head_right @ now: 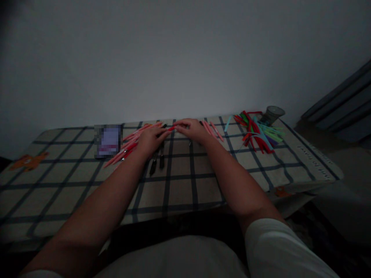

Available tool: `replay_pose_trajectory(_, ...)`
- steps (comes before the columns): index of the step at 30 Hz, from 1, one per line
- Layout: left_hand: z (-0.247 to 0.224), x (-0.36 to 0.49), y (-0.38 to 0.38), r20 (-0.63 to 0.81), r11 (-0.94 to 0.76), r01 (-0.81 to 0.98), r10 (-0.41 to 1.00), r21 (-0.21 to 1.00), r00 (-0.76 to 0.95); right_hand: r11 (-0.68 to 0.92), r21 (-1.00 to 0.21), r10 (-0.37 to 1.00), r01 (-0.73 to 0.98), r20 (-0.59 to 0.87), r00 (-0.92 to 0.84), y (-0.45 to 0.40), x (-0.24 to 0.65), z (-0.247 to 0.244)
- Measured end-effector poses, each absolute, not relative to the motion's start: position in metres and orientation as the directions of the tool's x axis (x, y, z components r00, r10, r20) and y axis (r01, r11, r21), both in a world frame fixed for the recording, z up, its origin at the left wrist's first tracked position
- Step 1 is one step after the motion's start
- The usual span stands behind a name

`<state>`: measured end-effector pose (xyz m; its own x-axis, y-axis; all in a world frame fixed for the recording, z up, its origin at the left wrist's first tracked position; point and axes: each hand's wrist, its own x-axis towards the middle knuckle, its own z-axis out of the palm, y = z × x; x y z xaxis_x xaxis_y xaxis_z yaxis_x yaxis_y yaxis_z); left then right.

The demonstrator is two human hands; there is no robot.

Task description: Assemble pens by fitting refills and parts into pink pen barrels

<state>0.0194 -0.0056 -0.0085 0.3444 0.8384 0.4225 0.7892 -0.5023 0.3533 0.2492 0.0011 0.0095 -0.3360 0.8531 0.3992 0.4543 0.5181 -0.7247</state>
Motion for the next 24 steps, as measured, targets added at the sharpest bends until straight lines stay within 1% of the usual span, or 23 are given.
replay_pose_trajectory(3, -0.0068, 0.0201, -0.0073, 0.423, -0.497, 0.789, 0.842, 0.362, 0.336, 0.471, -0.758, 0.880, 0.452, 0.372, -0.296, 0.0033, 0.2505, 0.0095)
replay_pose_trajectory(7, -0.0052, 0.0212, -0.0090, 0.421, -0.483, 0.793, 0.849, 0.371, 0.320, 0.457, -0.763, 0.889, 0.456, 0.384, -0.248, 0.0036, 0.2515, 0.0122)
replay_pose_trajectory(11, -0.0048, 0.0212, -0.0083, 0.419, -0.493, 0.784, 0.846, 0.377, 0.330, 0.456, -0.767, 0.890, 0.451, 0.377, -0.257, 0.0040, 0.2521, 0.0122)
replay_pose_trajectory(15, -0.0040, 0.0211, -0.0079, 0.391, -0.508, 0.787, 0.843, 0.351, 0.370, 0.450, -0.770, 0.892, 0.453, 0.358, -0.278, 0.0054, 0.2528, 0.0103)
replay_pose_trajectory(24, -0.0040, 0.0214, -0.0083, 0.384, -0.499, 0.804, 0.846, 0.323, 0.371, 0.439, -0.772, 0.894, 0.460, 0.324, -0.309, 0.0035, 0.2508, 0.0099)
